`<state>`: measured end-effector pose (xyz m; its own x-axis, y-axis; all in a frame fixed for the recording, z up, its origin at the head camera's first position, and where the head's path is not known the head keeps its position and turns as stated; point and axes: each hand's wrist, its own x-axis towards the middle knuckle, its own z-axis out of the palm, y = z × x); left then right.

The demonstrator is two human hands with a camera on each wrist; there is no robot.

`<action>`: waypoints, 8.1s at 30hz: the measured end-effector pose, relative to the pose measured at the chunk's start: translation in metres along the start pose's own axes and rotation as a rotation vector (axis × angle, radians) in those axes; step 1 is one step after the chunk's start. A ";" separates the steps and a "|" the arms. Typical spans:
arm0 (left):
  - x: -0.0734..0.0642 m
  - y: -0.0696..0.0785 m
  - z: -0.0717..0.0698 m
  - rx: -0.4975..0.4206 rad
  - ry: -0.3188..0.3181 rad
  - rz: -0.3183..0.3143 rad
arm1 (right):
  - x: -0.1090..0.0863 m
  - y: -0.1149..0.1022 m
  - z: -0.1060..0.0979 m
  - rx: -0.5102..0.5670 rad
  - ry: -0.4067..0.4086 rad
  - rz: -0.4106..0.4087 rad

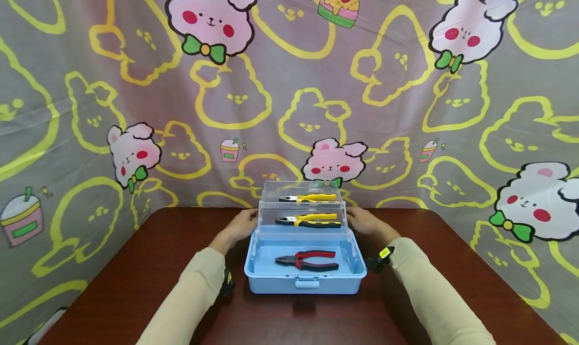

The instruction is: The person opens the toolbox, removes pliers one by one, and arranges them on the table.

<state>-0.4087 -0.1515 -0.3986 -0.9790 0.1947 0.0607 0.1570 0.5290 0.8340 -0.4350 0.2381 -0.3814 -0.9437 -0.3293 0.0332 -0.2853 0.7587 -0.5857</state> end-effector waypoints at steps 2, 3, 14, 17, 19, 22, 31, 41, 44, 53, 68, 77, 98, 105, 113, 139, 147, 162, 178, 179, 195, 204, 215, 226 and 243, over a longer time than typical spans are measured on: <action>-0.004 -0.001 -0.001 0.010 0.000 0.029 | -0.001 0.003 -0.003 0.007 0.010 -0.006; -0.006 -0.001 -0.002 0.018 -0.001 0.040 | -0.002 0.004 -0.005 0.007 0.018 -0.014; -0.053 0.018 -0.010 0.226 0.058 0.133 | -0.017 -0.012 -0.042 -0.088 0.245 -0.152; -0.075 0.021 -0.009 0.272 0.077 0.161 | -0.019 -0.025 -0.048 -0.102 0.274 -0.199; -0.088 0.024 -0.007 0.294 0.083 0.174 | -0.019 -0.034 -0.051 -0.119 0.285 -0.230; -0.108 0.029 -0.003 0.315 0.078 0.203 | -0.017 -0.049 -0.051 -0.146 0.286 -0.266; -0.137 0.038 0.016 0.296 0.024 0.261 | -0.004 -0.086 -0.034 -0.339 0.155 -0.414; -0.133 0.034 0.021 0.236 -0.018 0.265 | 0.010 -0.105 -0.007 -0.539 0.087 -0.369; -0.133 0.034 0.020 0.231 -0.043 0.246 | 0.013 -0.105 -0.005 -0.538 0.073 -0.336; -0.134 0.034 0.019 0.220 -0.069 0.213 | 0.020 -0.102 -0.017 -0.157 -0.046 -0.304; -0.135 0.034 0.018 0.218 -0.081 0.229 | 0.015 -0.105 -0.014 0.032 0.126 -0.155; -0.135 0.034 0.017 0.223 -0.072 0.234 | 0.001 -0.090 -0.022 0.077 0.263 -0.143; -0.136 0.034 0.017 0.213 -0.086 0.250 | -0.059 -0.018 -0.048 -0.068 0.527 -0.181; -0.134 0.033 0.015 0.212 -0.087 0.258 | -0.075 0.009 -0.052 -0.081 0.597 -0.144; -0.135 0.031 0.015 0.200 -0.094 0.261 | -0.085 0.046 -0.043 -0.079 0.627 -0.039; -0.134 0.033 0.014 0.204 -0.101 0.258 | -0.097 0.120 -0.031 -0.034 0.575 0.227; -0.134 0.032 0.014 0.196 -0.105 0.255 | -0.098 0.125 -0.028 -0.022 0.563 0.237; -0.134 0.032 0.015 0.206 -0.103 0.265 | -0.098 0.127 -0.032 -0.078 0.463 0.252; -0.136 0.029 0.014 0.200 -0.100 0.267 | -0.093 0.102 -0.042 -0.055 0.523 0.129; -0.136 0.029 0.014 0.199 -0.102 0.268 | -0.092 0.098 -0.043 -0.054 0.514 0.118; -0.135 0.031 0.015 0.197 -0.104 0.286 | -0.077 0.027 -0.042 -0.036 0.470 -0.077; -0.135 0.033 0.015 0.195 -0.105 0.263 | -0.075 0.000 -0.034 -0.015 0.444 -0.107; -0.135 0.031 0.016 0.208 -0.099 0.251 | -0.072 -0.015 -0.025 -0.015 0.449 -0.198; -0.134 0.032 0.016 0.197 -0.105 0.277 | -0.061 -0.038 -0.007 0.033 0.408 -0.258; -0.135 0.030 0.015 0.195 -0.109 0.255 | -0.025 -0.079 0.016 0.012 0.182 -0.294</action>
<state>-0.2696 -0.1497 -0.3904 -0.8870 0.4225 0.1862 0.4272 0.5979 0.6783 -0.3862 0.1769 -0.3490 -0.8362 -0.4262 0.3451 -0.5483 0.6393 -0.5391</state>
